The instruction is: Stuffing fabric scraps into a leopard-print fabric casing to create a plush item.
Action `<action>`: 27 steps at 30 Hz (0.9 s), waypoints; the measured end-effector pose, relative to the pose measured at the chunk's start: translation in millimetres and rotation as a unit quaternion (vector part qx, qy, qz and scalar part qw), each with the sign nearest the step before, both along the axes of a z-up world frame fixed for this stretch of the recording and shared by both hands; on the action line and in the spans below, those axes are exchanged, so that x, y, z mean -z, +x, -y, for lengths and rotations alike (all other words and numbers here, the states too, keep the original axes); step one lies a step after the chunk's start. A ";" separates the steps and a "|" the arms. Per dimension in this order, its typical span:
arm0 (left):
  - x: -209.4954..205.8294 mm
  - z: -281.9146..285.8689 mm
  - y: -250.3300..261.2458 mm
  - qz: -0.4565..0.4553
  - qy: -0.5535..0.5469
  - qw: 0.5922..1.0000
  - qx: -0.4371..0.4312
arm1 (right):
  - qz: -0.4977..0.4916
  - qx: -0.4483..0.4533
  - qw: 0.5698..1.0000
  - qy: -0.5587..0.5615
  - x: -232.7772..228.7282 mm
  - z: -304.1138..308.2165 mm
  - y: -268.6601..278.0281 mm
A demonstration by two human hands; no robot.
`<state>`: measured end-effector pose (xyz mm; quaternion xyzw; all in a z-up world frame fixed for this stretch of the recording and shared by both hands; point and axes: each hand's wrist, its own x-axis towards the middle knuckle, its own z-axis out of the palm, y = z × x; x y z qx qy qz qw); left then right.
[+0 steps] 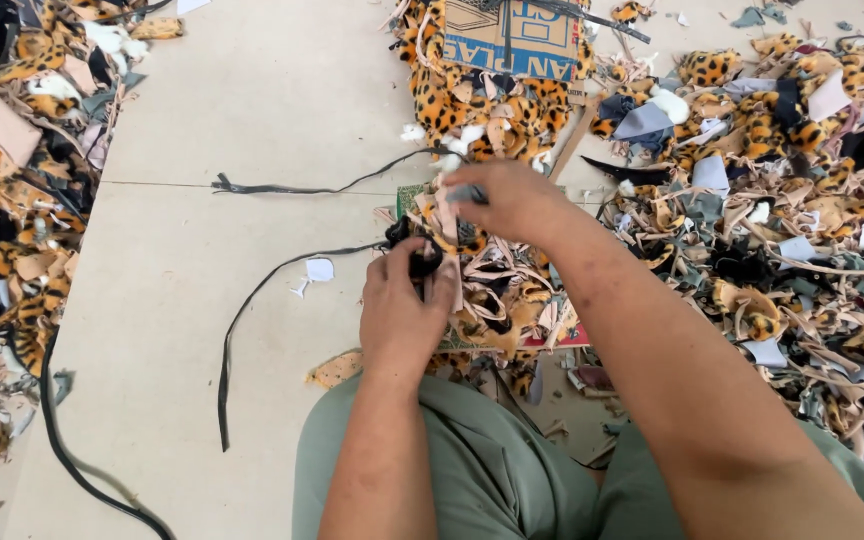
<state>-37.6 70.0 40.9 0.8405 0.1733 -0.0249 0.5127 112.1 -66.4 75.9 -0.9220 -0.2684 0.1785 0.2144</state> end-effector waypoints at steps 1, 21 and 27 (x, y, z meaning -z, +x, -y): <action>11.4 1.8 1.8 0.002 0.002 1.000 0.003 | 0.002 0.003 1.000 0.002 5.1 2.2 0.6; 12.9 -11.6 11.5 0.010 -0.166 0.980 -0.112 | 0.187 -0.009 0.980 0.062 42.8 8.6 -7.1; -18.1 -2.5 9.9 0.035 -0.321 0.938 -0.126 | 0.124 -0.040 0.990 -0.056 42.5 -25.0 -8.3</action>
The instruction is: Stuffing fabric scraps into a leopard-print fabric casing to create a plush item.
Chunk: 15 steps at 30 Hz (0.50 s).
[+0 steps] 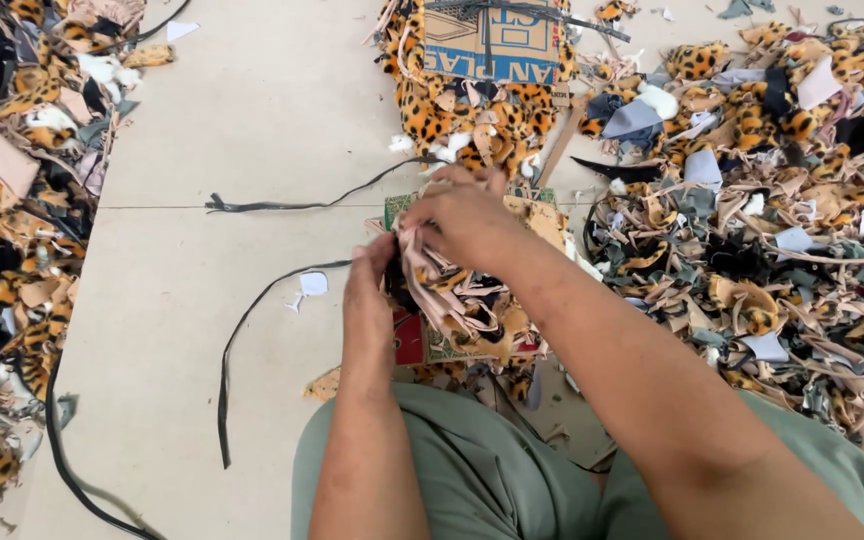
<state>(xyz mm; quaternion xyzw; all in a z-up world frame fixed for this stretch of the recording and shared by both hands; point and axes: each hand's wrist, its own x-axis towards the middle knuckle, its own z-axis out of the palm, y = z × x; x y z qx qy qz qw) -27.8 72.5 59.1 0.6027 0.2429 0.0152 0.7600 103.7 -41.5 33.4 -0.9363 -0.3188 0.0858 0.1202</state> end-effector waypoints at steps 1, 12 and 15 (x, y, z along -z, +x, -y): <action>10.7 -3.1 2.0 -0.002 -0.001 1.000 0.001 | -0.002 0.001 1.000 -0.001 3.4 5.7 7.0; 30.0 -8.8 17.1 -0.099 -0.085 0.990 -0.046 | 0.104 0.015 0.994 0.028 40.5 10.8 25.2; 18.8 -6.3 14.5 -0.118 -0.105 0.986 -0.045 | 0.103 -0.016 0.991 0.087 20.4 7.6 17.3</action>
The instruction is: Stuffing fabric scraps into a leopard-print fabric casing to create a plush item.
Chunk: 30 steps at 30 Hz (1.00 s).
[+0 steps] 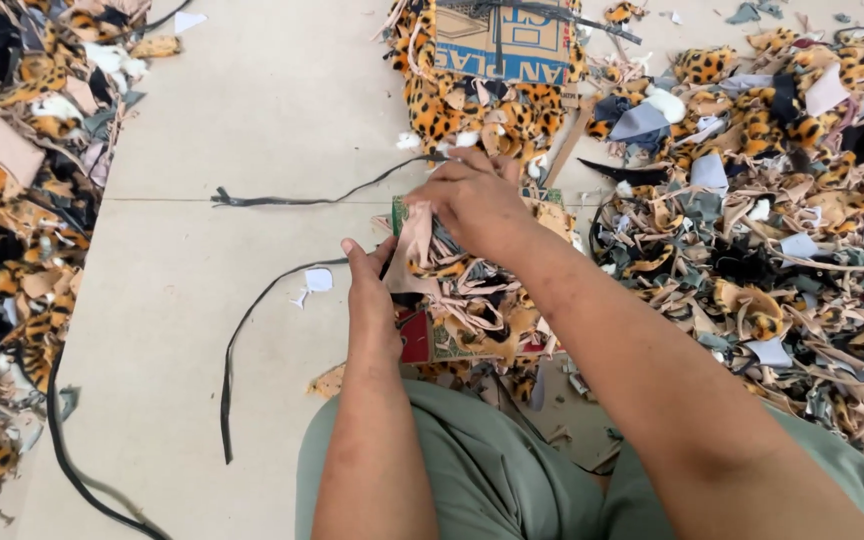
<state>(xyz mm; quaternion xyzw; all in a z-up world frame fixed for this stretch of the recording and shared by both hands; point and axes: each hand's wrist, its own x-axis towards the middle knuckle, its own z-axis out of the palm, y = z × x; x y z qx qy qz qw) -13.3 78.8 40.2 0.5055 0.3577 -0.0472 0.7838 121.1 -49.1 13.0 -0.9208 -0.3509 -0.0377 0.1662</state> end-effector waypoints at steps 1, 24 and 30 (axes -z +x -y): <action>-4.0 0.3 1.0 0.001 0.000 1.000 0.001 | 0.001 0.001 1.000 0.000 2.5 -2.3 2.2; 33.4 8.0 -5.2 0.292 0.009 0.954 0.062 | -0.081 0.019 0.996 0.033 -13.4 113.4 -67.2; 29.1 6.1 -7.1 0.219 0.061 0.966 0.121 | -0.017 -0.002 0.980 0.198 -2.3 120.7 -73.6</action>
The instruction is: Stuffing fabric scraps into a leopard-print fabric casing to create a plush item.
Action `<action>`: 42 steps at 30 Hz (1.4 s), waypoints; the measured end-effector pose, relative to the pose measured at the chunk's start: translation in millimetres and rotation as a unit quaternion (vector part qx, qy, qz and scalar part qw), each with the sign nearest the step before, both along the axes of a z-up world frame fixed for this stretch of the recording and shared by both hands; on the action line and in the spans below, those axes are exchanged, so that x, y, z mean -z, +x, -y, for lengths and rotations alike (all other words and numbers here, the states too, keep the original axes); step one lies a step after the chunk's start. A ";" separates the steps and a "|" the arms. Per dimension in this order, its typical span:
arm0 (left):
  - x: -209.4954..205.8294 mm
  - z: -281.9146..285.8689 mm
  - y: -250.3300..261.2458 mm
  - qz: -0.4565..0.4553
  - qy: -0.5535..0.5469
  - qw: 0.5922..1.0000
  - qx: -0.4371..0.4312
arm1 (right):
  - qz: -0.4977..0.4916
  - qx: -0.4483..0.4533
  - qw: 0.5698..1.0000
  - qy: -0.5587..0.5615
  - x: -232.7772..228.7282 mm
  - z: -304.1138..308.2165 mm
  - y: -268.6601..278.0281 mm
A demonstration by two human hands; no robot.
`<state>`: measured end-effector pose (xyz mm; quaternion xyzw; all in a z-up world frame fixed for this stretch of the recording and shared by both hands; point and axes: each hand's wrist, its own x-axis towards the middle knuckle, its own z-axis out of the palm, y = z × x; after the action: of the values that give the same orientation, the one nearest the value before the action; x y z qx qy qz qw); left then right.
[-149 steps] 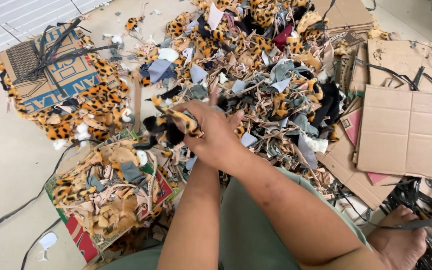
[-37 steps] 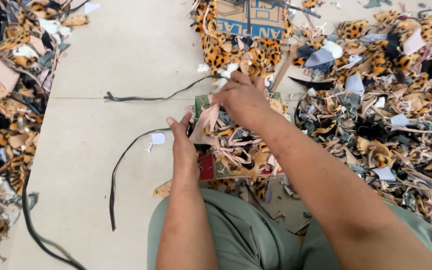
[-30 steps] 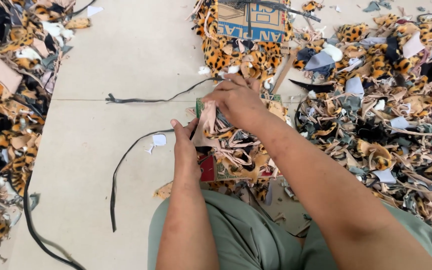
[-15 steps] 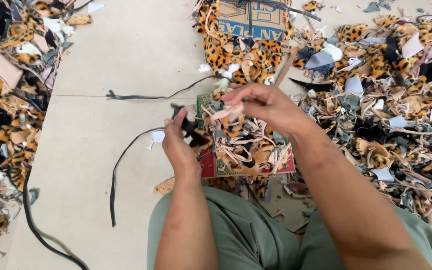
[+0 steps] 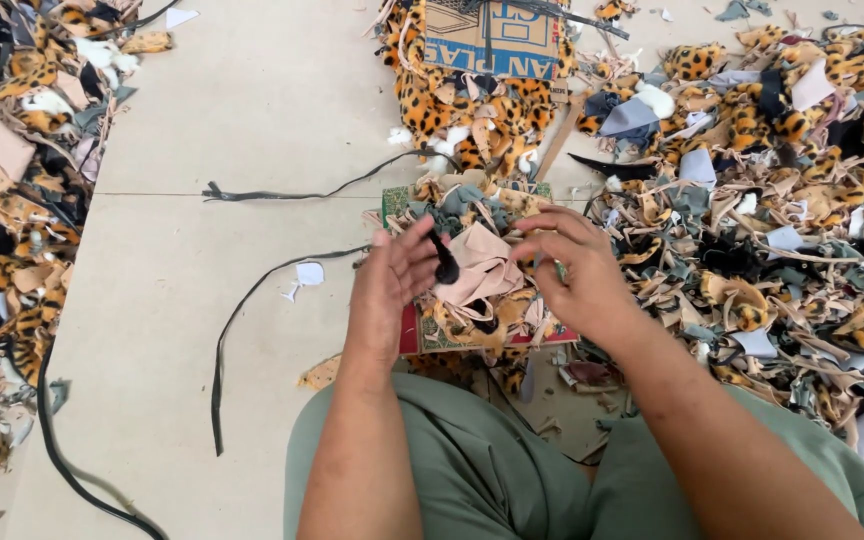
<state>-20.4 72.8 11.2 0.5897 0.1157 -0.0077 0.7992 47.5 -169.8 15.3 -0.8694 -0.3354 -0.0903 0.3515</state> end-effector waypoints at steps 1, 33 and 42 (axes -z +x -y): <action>2.0 1.6 -0.7 0.000 0.000 1.000 0.000 | 0.000 0.000 1.000 0.000 -6.4 -11.0 -6.4; -30.3 -18.6 -21.6 -0.213 0.268 0.940 0.015 | 0.132 0.074 0.984 -0.095 4.3 -73.2 -33.4; 7.3 -23.1 -21.3 -0.193 0.426 0.884 -0.008 | 0.065 0.134 0.988 -0.039 13.0 -36.5 -25.0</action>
<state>-41.7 95.9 3.9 0.8594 0.2646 -0.0654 0.4326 22.4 -133.3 2.3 -0.9117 -0.2412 -0.1797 0.2799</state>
